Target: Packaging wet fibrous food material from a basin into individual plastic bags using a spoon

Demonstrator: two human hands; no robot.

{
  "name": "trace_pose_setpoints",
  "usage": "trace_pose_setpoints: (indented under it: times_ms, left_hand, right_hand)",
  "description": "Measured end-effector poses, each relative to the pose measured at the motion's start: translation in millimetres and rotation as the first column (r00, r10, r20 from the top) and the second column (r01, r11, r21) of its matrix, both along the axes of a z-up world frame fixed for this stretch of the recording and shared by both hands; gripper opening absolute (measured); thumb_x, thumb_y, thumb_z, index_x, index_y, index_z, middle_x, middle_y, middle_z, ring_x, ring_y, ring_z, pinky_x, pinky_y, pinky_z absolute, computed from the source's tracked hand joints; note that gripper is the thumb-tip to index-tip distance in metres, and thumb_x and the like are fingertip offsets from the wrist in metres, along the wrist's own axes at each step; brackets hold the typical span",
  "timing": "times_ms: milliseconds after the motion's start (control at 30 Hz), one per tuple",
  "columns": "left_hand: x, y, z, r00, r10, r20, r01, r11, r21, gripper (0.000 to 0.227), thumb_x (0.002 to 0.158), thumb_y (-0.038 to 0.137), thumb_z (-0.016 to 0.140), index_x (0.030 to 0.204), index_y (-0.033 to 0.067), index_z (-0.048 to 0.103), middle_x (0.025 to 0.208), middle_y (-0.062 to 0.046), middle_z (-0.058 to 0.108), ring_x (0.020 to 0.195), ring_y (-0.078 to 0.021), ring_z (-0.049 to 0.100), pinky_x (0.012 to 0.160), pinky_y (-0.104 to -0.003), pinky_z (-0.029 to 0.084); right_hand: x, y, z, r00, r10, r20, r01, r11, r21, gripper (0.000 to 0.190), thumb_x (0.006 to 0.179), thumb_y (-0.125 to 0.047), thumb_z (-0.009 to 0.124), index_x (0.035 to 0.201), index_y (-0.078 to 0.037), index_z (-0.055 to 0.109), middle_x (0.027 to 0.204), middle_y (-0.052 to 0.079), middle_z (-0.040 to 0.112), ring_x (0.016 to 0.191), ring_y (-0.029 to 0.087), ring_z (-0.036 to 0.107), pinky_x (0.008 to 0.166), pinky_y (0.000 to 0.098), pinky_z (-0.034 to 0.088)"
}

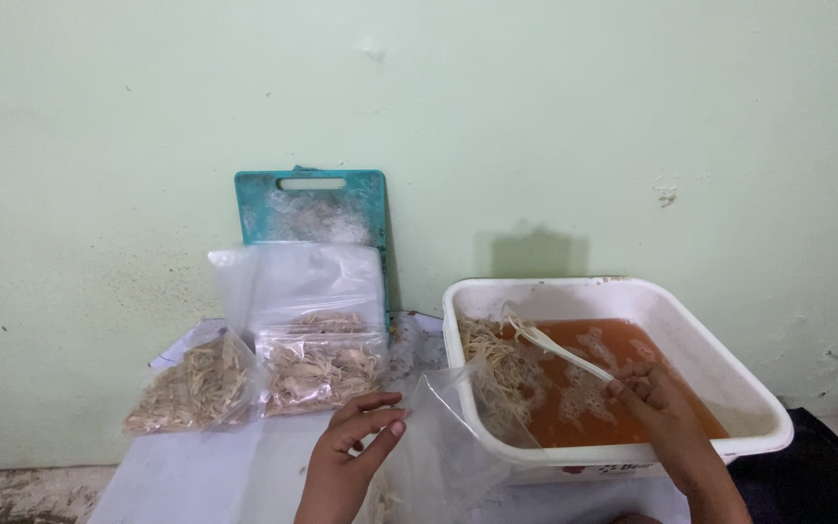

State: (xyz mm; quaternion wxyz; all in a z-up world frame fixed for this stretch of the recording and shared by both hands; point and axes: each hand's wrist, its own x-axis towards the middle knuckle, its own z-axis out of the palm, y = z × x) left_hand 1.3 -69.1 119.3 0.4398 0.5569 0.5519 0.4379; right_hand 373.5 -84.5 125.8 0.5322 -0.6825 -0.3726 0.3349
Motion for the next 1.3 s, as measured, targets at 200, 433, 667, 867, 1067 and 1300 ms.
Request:
trace_pose_setpoints:
  times_ms: [200, 433, 667, 867, 1067, 1300]
  left_hand:
    - [-6.2, -4.6, 3.4, 0.995, -0.013, 0.099, 0.011, 1.0, 0.025, 0.02, 0.087, 0.006, 0.081, 0.103, 0.006, 0.093, 0.106, 0.001, 0.074, 0.064, -0.0101, 0.044, 0.06, -0.023, 0.038]
    - [-13.9, -4.7, 8.7, 0.988, -0.111, 0.11, 0.104, 0.992, 0.064, 0.019, 0.089, 0.007, 0.08, 0.103, 0.004, 0.093, 0.096, 0.0, 0.074, 0.061, -0.0098, 0.043, 0.058, -0.024, 0.036]
    - [-19.4, -0.3, 31.0, 0.991, -0.071, 0.111, 0.074, 0.997, -0.023, 0.02, 0.09, 0.01, 0.077, 0.104, 0.0026, 0.088, 0.106, -0.003, 0.079, 0.061, -0.0143, 0.063, 0.053, -0.026, 0.047]
    - [-18.5, 16.1, 28.5, 0.976, -0.01, 0.219, -0.018, 0.992, 0.125, 0.023, 0.09, 0.012, 0.075, 0.106, -0.0012, 0.085, 0.111, -0.002, 0.073, 0.07, -0.0165, 0.067, 0.061, -0.028, 0.053]
    - [-11.5, 26.2, 32.9, 0.997, -0.016, 0.08, 0.005, 0.99, 0.139, 0.023, 0.092, 0.016, 0.074, 0.109, 0.0055, 0.085, 0.108, 0.0, 0.072, 0.069, -0.0111, 0.059, 0.06, -0.025, 0.053]
    - [-7.1, 40.7, 28.2, 0.989, -0.046, 0.137, 0.022, 0.984, 0.174, 0.022, 0.092, 0.015, 0.073, 0.109, 0.0061, 0.084, 0.101, 0.002, 0.07, 0.066, -0.0104, 0.061, 0.054, -0.025, 0.051]
  right_hand:
    - [10.9, 7.0, -19.5, 0.999, 0.024, 0.032, -0.025, 0.999, 0.043, 0.02, 0.104, -0.006, 0.059, 0.119, 0.004, 0.066, 0.106, 0.025, 0.075, 0.105, 0.031, 0.07, 0.098, 0.0432, 0.053]
    - [10.5, 6.7, -23.2, 0.998, 0.041, 0.041, -0.043, 0.998, 0.053, 0.017, 0.103, -0.001, 0.06, 0.117, 0.007, 0.066, 0.102, 0.026, 0.076, 0.099, 0.031, 0.071, 0.089, 0.0428, 0.055]
    - [6.9, 4.2, -24.2, 0.988, 0.059, 0.144, -0.064, 0.998, 0.025, 0.011, 0.1, -0.009, 0.064, 0.104, -0.001, 0.069, 0.11, 0.016, 0.077, 0.11, 0.025, 0.068, 0.097, 0.0421, 0.051]
    - [-14.2, -14.4, 20.2, 0.995, -0.004, 0.096, -0.004, 0.996, 0.09, 0.015, 0.095, 0.002, 0.065, 0.11, 0.0, 0.065, 0.135, 0.02, 0.072, 0.118, 0.031, 0.069, 0.099, 0.0475, 0.056]
    - [-8.6, -32.2, 69.3, 0.967, -0.028, 0.255, -0.047, 0.958, 0.284, 0.019, 0.096, 0.004, 0.065, 0.114, 0.004, 0.061, 0.111, 0.028, 0.075, 0.085, 0.033, 0.073, 0.069, 0.0427, 0.062]
    - [-63.7, -72.7, 148.0, 0.84, -0.084, 0.536, -0.002, 0.987, 0.158, 0.016, 0.096, -0.007, 0.068, 0.11, 0.001, 0.066, 0.11, 0.022, 0.076, 0.112, 0.033, 0.072, 0.103, 0.0534, 0.054]
